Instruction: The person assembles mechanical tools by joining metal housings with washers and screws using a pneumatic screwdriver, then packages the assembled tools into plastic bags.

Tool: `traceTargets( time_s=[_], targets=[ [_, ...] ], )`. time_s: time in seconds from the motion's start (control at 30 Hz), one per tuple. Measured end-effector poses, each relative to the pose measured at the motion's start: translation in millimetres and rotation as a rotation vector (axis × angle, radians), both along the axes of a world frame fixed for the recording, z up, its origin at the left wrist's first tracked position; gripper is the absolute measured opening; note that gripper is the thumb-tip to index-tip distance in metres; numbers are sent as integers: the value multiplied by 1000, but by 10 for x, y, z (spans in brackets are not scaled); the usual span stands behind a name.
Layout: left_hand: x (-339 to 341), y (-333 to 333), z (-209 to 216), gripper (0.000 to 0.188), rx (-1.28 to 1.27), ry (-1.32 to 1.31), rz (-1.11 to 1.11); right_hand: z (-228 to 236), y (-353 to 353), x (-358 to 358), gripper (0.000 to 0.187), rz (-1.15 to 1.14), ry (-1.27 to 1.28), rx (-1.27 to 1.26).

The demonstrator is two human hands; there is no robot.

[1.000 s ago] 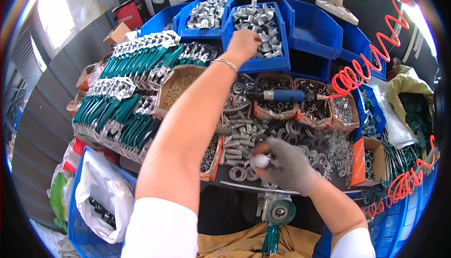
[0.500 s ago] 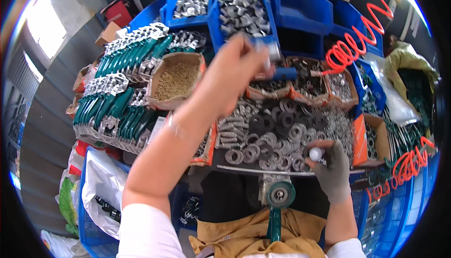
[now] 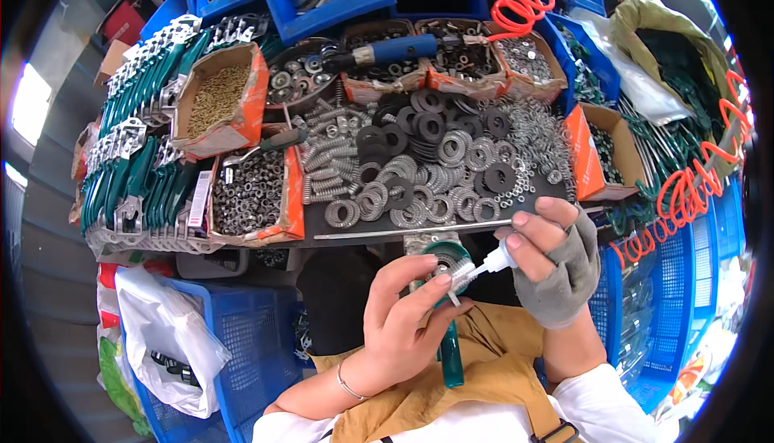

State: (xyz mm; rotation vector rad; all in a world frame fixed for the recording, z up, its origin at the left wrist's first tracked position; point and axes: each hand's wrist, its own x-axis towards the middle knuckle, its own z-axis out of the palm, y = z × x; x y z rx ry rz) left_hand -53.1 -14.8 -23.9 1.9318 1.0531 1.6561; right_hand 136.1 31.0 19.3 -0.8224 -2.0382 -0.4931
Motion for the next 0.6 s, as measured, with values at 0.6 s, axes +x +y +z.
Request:
traceTargets(
  time_s=[0.6],
  targets=[
    [3,-96,95,56,-151,2,-27,253,-193,91,14,21,-246,59]
  ],
)
